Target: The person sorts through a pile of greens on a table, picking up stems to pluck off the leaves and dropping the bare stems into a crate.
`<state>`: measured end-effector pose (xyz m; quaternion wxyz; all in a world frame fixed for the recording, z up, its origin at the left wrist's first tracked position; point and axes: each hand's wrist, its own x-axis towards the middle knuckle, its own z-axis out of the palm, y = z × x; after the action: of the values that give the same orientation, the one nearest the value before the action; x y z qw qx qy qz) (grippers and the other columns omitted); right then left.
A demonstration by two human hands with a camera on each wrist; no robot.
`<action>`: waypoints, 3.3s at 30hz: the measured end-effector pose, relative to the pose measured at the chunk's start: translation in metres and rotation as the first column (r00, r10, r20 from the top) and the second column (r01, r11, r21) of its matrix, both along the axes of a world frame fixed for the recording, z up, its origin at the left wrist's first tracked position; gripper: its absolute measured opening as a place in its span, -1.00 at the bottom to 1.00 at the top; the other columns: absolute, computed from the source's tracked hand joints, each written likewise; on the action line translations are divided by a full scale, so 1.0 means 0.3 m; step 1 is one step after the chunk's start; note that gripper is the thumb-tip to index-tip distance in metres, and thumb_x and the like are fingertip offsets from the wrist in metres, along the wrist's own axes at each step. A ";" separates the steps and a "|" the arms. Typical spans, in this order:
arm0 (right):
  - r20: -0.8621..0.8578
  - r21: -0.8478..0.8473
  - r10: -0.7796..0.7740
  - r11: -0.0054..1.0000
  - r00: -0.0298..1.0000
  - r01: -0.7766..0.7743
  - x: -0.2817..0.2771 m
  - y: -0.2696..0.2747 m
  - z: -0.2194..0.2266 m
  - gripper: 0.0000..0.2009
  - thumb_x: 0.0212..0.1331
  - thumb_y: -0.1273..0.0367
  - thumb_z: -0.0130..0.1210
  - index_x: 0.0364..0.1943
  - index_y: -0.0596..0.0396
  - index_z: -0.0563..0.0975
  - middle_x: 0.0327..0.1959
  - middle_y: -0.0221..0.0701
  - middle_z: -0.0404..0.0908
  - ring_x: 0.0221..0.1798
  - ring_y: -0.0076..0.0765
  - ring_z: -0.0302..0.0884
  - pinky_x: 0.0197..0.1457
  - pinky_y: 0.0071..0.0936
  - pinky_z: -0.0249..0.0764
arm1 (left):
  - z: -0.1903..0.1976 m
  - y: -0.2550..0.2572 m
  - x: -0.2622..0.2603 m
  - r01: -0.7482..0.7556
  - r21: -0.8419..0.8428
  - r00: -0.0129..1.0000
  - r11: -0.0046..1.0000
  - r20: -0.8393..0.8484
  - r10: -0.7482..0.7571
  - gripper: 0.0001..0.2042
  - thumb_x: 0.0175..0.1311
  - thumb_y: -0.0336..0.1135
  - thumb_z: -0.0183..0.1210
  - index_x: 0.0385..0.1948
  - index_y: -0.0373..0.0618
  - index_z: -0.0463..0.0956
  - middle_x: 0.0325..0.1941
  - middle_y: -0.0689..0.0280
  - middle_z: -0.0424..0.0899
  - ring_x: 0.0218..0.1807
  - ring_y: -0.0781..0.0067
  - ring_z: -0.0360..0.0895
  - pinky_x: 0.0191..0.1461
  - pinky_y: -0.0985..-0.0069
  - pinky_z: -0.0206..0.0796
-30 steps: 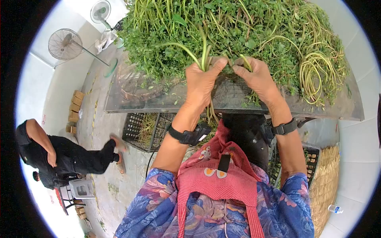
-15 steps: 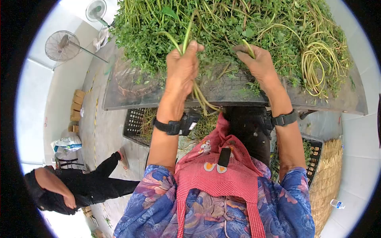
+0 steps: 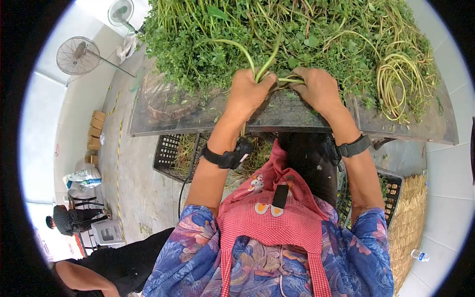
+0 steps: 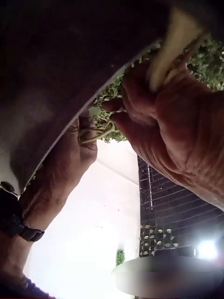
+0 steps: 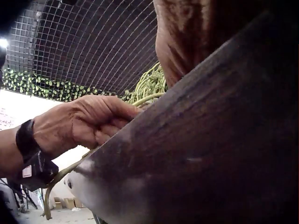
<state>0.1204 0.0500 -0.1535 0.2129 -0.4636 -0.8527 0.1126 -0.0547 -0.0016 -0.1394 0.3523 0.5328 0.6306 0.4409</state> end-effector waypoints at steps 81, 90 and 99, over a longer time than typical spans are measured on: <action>-0.874 -0.468 -0.341 0.784 0.346 -0.409 0.004 -0.113 0.071 -0.79 0.20 0.25 0.08 -0.37 0.12 0.47 -0.69 -0.66 0.26 -0.73 -0.77 0.06 -0.69 -0.74 -0.03 | 0.075 -0.111 0.009 0.223 0.007 0.676 0.975 0.719 -0.160 -0.81 0.24 -0.31 0.11 -0.31 -0.28 0.47 -0.76 0.57 0.17 -0.77 0.79 0.05 -0.75 0.76 -0.17; -0.810 -0.105 -0.081 0.994 0.581 -0.007 -0.054 -0.093 0.012 -0.76 0.16 0.26 0.10 -0.42 0.19 0.50 -0.63 -0.58 0.43 -0.59 -0.59 0.30 -0.51 -0.58 0.27 | 0.084 -0.123 -0.033 0.288 0.085 0.575 0.954 0.781 -0.243 -0.83 0.31 -0.29 0.02 -0.33 -0.23 0.41 -0.74 0.55 0.14 -0.75 0.77 0.04 -0.76 0.75 -0.15; -0.872 -0.489 -0.301 0.581 0.387 -0.650 -0.067 -0.201 0.041 -0.81 0.20 0.23 0.07 -0.41 0.04 0.44 -0.67 -0.64 0.31 -0.70 -0.77 0.11 -0.66 -0.77 0.01 | 0.103 -0.118 -0.121 0.429 0.419 -0.071 0.800 0.899 -0.433 -0.76 0.41 -0.22 -0.17 -0.29 -0.20 0.39 -0.70 0.50 0.16 -0.71 0.69 0.07 -0.71 0.73 -0.05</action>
<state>0.1003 -0.0103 -0.1412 0.3923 -0.2552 -0.4953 0.7319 -0.0911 -0.0370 -0.1085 0.7947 0.2720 0.0284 0.5419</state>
